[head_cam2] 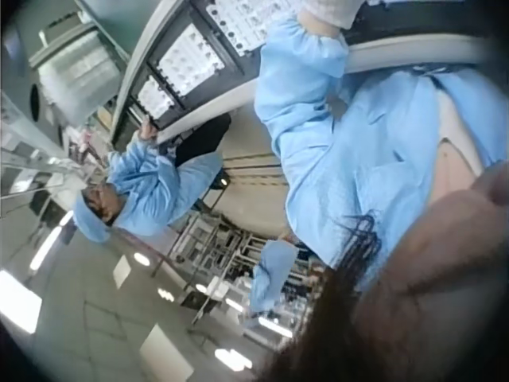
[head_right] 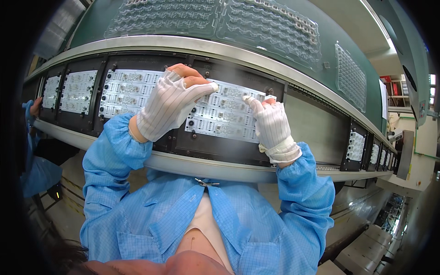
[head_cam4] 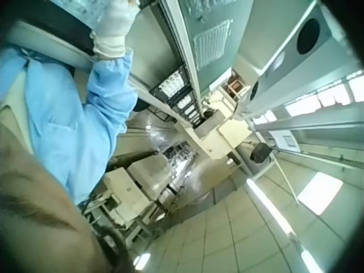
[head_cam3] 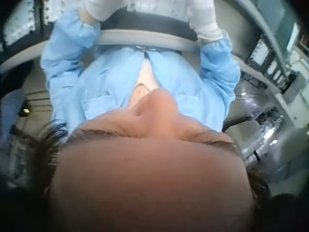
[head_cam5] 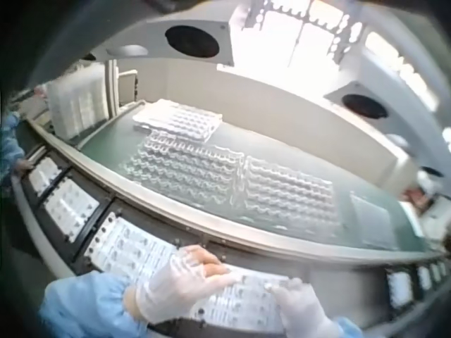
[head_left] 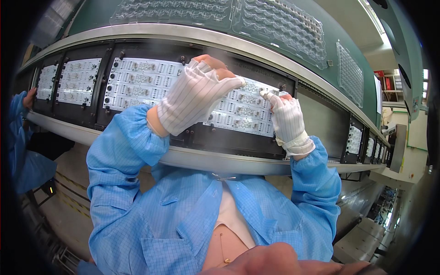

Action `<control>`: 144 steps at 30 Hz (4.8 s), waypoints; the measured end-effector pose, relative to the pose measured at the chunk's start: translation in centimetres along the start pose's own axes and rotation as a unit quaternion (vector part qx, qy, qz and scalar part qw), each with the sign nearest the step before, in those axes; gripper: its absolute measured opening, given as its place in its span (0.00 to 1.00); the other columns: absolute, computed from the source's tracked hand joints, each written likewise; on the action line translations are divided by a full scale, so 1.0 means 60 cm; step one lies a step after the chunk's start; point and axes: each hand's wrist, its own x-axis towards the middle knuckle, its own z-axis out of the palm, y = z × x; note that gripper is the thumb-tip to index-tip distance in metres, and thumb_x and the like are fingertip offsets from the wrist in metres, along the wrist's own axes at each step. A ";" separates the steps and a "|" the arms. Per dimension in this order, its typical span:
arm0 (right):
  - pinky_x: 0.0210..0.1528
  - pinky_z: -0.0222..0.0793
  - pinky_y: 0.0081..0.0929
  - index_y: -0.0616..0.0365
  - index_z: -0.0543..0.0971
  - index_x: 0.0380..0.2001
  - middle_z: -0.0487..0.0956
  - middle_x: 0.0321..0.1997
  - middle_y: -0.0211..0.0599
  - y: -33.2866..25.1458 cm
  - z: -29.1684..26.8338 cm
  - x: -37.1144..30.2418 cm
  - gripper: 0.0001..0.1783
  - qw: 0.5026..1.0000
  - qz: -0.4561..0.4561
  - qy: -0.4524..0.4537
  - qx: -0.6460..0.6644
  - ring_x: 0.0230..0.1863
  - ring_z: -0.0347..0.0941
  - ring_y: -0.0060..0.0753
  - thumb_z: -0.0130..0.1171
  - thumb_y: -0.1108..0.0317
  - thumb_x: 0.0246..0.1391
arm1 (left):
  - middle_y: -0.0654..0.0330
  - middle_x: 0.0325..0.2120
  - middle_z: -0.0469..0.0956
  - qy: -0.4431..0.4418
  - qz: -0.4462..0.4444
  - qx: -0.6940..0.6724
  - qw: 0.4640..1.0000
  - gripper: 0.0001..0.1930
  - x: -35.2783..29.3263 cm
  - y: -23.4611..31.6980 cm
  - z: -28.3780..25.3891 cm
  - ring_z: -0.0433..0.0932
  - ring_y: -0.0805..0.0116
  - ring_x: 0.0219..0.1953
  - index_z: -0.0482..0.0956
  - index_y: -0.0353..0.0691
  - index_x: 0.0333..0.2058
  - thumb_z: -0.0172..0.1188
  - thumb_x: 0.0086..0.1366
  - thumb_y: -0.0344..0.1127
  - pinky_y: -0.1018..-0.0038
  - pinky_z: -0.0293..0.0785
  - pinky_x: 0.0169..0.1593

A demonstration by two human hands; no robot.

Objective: Assembling electronic components onto printed circuit boards on a production line.

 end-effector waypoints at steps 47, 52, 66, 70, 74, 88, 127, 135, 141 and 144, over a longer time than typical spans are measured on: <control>0.42 0.72 0.34 0.52 0.75 0.59 0.81 0.32 0.37 -0.035 0.003 0.042 0.40 0.986 0.049 0.011 0.157 0.37 0.77 0.37 0.58 0.85 0.37 | 0.59 0.25 0.80 -0.018 -0.075 0.007 0.997 0.12 -0.028 -0.052 -0.103 0.80 0.60 0.35 0.82 0.44 0.39 0.62 0.54 0.27 0.63 0.72 0.51; 0.42 0.70 0.35 0.54 0.75 0.58 0.81 0.32 0.36 -0.021 0.010 0.034 0.38 0.992 0.008 0.045 0.121 0.36 0.77 0.37 0.58 0.85 0.37 | 0.50 0.32 0.82 -0.060 -0.187 0.130 0.972 0.12 0.008 -0.168 -0.162 0.81 0.50 0.36 0.84 0.43 0.40 0.61 0.57 0.25 0.63 0.78 0.45; 0.43 0.73 0.39 0.54 0.78 0.53 0.80 0.27 0.42 0.090 -0.077 0.167 0.26 0.999 0.044 0.008 0.030 0.36 0.78 0.43 0.55 0.79 0.48 | 0.57 0.30 0.82 -0.111 -0.294 0.197 0.929 0.22 0.053 -0.600 -0.199 0.81 0.60 0.32 0.79 0.49 0.51 0.56 0.60 0.20 0.69 0.77 0.41; 0.49 0.75 0.37 0.49 0.77 0.57 0.83 0.31 0.41 0.186 -0.066 0.251 0.28 0.988 0.143 0.030 -0.054 0.41 0.79 0.44 0.56 0.76 0.50 | 0.59 0.29 0.81 -0.060 -0.349 0.109 0.929 0.21 0.092 -0.533 -0.217 0.80 0.63 0.32 0.81 0.48 0.50 0.57 0.60 0.21 0.70 0.77 0.40; 0.50 0.76 0.36 0.47 0.75 0.60 0.84 0.34 0.39 0.282 -0.056 0.320 0.29 0.962 0.245 0.061 -0.103 0.44 0.80 0.42 0.57 0.74 0.51 | 0.60 0.28 0.78 0.005 -0.199 0.202 0.959 0.25 0.064 -0.470 -0.256 0.78 0.68 0.31 0.80 0.50 0.52 0.55 0.58 0.18 0.74 0.76 0.41; 0.57 0.71 0.40 0.39 0.72 0.63 0.83 0.42 0.41 0.362 -0.019 0.333 0.28 0.971 0.184 0.098 -0.119 0.47 0.78 0.47 0.55 0.67 0.57 | 0.59 0.27 0.80 -0.119 -0.081 -0.111 0.983 0.22 0.007 -0.018 -0.106 0.80 0.62 0.31 0.81 0.43 0.47 0.64 0.51 0.19 0.70 0.78 0.36; 0.37 0.73 0.27 0.48 0.75 0.61 0.78 0.30 0.31 0.040 -0.029 -0.005 0.33 0.909 0.192 0.199 0.311 0.31 0.73 0.23 0.57 0.81 0.50 | 0.58 0.26 0.78 -0.222 0.018 0.055 0.973 0.18 -0.006 0.063 0.009 0.79 0.59 0.35 0.78 0.43 0.44 0.63 0.51 0.26 0.66 0.74 0.43; 0.41 0.75 0.31 0.51 0.72 0.62 0.78 0.28 0.34 -0.026 -0.047 -0.071 0.40 0.957 0.173 0.096 0.213 0.32 0.75 0.32 0.54 0.86 0.40 | 0.57 0.36 0.79 -0.163 0.021 -0.014 0.986 0.20 -0.040 0.058 -0.031 0.78 0.58 0.38 0.78 0.39 0.47 0.64 0.53 0.28 0.63 0.73 0.44; 0.40 0.73 0.34 0.49 0.74 0.60 0.78 0.27 0.31 -0.019 -0.028 -0.070 0.37 0.985 0.103 0.055 0.124 0.32 0.76 0.38 0.56 0.85 0.43 | 0.59 0.38 0.79 -0.207 0.029 -0.027 0.978 0.24 -0.050 0.081 -0.058 0.77 0.56 0.44 0.79 0.42 0.49 0.63 0.49 0.23 0.62 0.72 0.49; 0.39 0.73 0.34 0.49 0.73 0.60 0.78 0.27 0.31 -0.020 -0.036 -0.066 0.36 0.993 0.084 0.018 0.075 0.31 0.76 0.36 0.58 0.83 0.44 | 0.60 0.37 0.79 -0.228 0.034 -0.032 0.973 0.24 -0.056 0.084 -0.071 0.77 0.57 0.43 0.78 0.42 0.49 0.62 0.50 0.24 0.62 0.72 0.49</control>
